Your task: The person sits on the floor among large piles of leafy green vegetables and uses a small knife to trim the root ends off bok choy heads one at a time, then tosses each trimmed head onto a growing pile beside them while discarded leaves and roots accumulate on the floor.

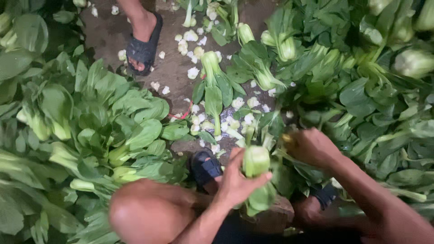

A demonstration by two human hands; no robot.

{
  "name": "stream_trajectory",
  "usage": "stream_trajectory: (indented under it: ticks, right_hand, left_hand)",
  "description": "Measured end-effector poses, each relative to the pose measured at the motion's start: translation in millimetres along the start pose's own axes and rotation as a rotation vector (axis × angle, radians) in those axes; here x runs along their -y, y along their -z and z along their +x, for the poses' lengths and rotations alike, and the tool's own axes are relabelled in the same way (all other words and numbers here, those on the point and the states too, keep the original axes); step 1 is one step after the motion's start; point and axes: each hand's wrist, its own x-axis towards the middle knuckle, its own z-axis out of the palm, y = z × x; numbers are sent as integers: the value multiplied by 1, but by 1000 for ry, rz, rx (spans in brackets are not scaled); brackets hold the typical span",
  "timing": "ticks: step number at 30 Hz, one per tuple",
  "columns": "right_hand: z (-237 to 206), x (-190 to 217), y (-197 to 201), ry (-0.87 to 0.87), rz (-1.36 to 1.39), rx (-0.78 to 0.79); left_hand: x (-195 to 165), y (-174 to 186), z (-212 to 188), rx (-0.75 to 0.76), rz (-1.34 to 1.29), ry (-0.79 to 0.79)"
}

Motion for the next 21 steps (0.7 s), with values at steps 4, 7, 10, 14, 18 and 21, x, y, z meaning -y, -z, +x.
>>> stream_trajectory:
  ticks: [4,7,10,14,18,21]
  right_hand:
    - [116,16,9,336,327,-550]
    - [184,32,9,297,238,-812]
    - [197,43,16,121,286,-693]
    - [131,46,53,34,753,-277]
    - [30,53,95,122,778,81]
    - [-43,70,101,15,495,144]
  left_hand:
    - [0,-4,-2,46,-528,87]
    - [-5,-6,-1,51,-593,187]
    - [-15,-2,1,-36,-297,213]
    - [-25,20,7,-1,83,-35]
    - [-29,38,16,-87,764,-577]
    - [-29,41,16,-122,614,-792]
